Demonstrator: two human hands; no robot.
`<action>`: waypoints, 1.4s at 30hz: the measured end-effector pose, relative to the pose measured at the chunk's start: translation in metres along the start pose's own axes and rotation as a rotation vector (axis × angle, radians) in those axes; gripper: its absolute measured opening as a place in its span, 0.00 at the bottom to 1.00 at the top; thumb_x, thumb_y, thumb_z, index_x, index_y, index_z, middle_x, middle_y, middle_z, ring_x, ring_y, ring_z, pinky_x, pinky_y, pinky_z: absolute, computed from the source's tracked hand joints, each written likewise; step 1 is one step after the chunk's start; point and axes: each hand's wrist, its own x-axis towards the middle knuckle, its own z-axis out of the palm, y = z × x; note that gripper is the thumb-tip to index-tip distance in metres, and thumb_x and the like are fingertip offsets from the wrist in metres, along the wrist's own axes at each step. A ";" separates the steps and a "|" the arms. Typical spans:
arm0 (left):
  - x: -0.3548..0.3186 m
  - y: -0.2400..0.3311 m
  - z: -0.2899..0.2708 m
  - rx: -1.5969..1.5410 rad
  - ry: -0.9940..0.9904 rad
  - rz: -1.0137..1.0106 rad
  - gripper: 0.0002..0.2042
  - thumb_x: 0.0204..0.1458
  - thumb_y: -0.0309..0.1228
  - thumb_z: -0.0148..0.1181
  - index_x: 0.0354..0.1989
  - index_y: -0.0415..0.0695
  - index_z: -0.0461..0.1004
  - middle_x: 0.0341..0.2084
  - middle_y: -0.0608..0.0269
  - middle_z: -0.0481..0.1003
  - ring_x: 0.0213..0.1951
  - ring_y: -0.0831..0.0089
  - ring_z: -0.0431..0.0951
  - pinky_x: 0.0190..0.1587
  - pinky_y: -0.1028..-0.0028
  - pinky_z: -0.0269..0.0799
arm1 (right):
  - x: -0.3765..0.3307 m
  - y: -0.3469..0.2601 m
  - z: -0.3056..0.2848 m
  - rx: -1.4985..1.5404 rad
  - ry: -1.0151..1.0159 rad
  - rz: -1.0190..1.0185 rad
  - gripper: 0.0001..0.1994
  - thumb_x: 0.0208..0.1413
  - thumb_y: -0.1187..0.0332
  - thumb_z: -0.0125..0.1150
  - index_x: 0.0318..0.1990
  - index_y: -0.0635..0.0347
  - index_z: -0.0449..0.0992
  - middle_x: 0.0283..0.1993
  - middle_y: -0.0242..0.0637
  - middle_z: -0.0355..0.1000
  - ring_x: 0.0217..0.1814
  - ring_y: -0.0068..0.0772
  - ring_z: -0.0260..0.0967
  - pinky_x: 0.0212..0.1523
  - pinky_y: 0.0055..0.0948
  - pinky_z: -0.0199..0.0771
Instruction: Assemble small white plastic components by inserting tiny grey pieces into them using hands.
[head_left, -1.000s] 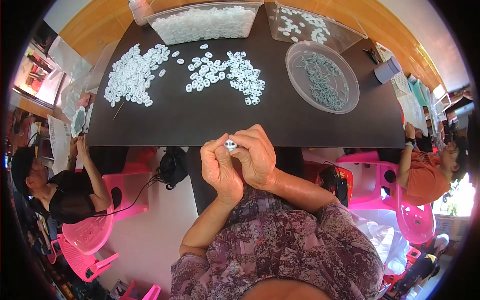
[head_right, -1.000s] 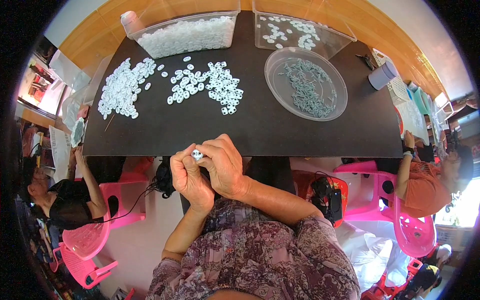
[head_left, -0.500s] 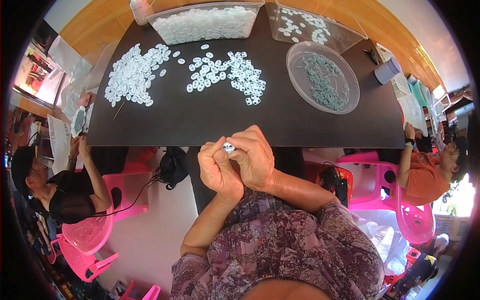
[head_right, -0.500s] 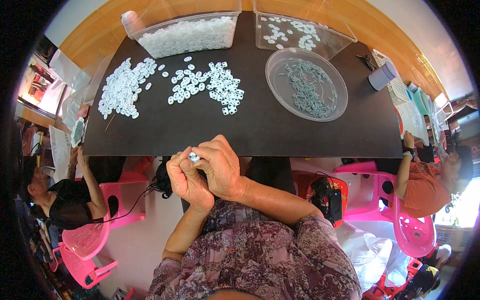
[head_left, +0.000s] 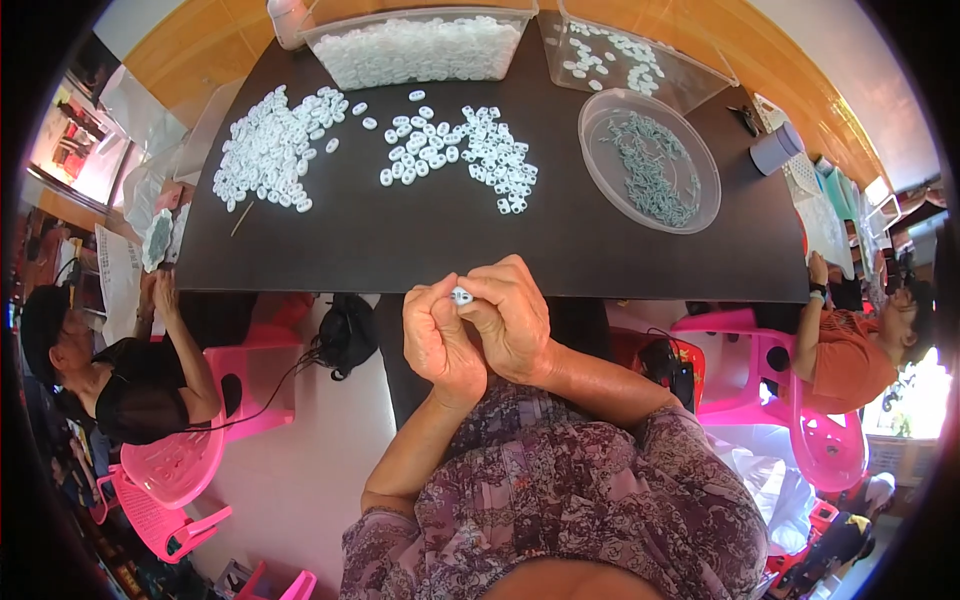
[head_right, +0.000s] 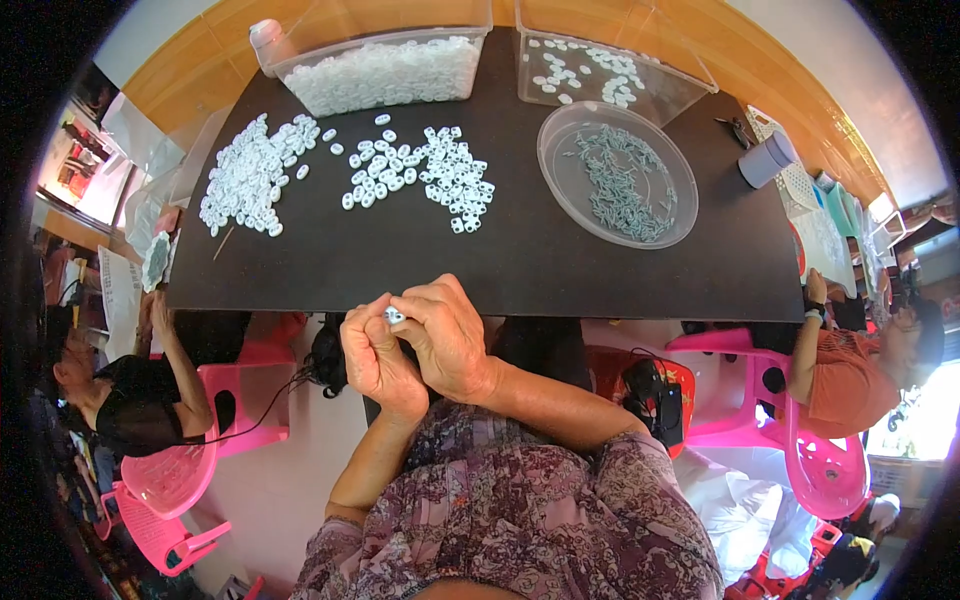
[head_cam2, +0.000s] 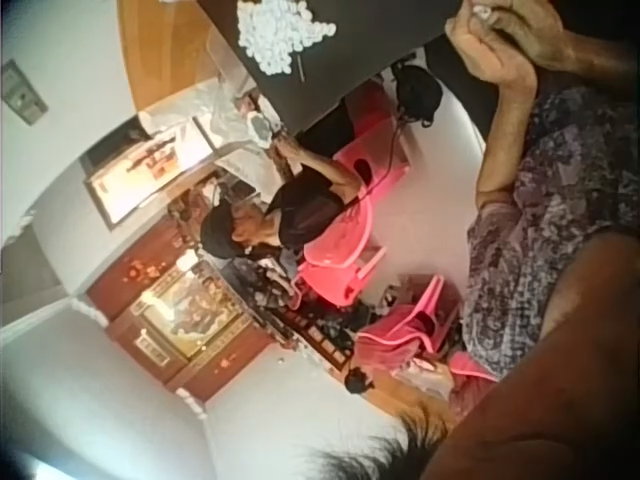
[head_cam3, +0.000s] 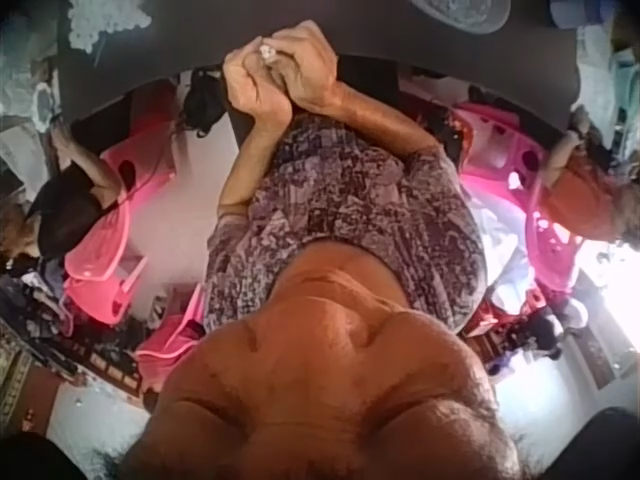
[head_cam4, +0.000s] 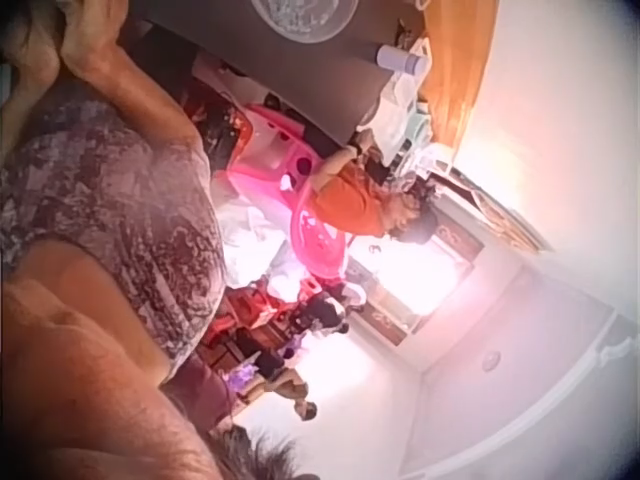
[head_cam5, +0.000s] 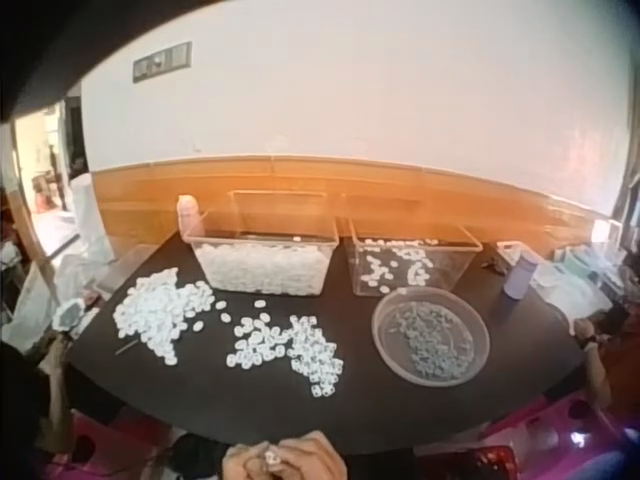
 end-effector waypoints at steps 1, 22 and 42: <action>-0.001 0.003 -0.002 -0.014 0.000 0.016 0.09 0.59 0.28 0.47 0.38 0.34 0.69 0.25 0.61 0.69 0.27 0.74 0.67 0.30 0.78 0.65 | 0.001 -0.001 -0.004 -0.022 0.002 0.014 0.16 0.38 0.81 0.64 0.38 0.65 0.71 0.31 0.41 0.69 0.30 0.39 0.65 0.28 0.30 0.66; 0.042 -0.055 0.006 0.555 -0.323 0.202 0.04 0.50 0.22 0.55 0.35 0.39 0.72 0.22 0.57 0.68 0.25 0.61 0.69 0.28 0.69 0.66 | 0.198 0.124 -0.167 -0.503 0.231 0.133 0.07 0.46 0.73 0.62 0.34 0.64 0.75 0.28 0.34 0.69 0.29 0.22 0.63 0.32 0.22 0.65; 0.045 -0.053 0.012 0.608 -0.339 -0.050 0.05 0.52 0.24 0.54 0.35 0.38 0.72 0.25 0.57 0.70 0.27 0.67 0.70 0.32 0.72 0.66 | 0.155 0.144 -0.194 -0.534 -0.414 0.028 0.04 0.47 0.77 0.58 0.32 0.65 0.75 0.28 0.40 0.70 0.33 0.38 0.68 0.34 0.31 0.67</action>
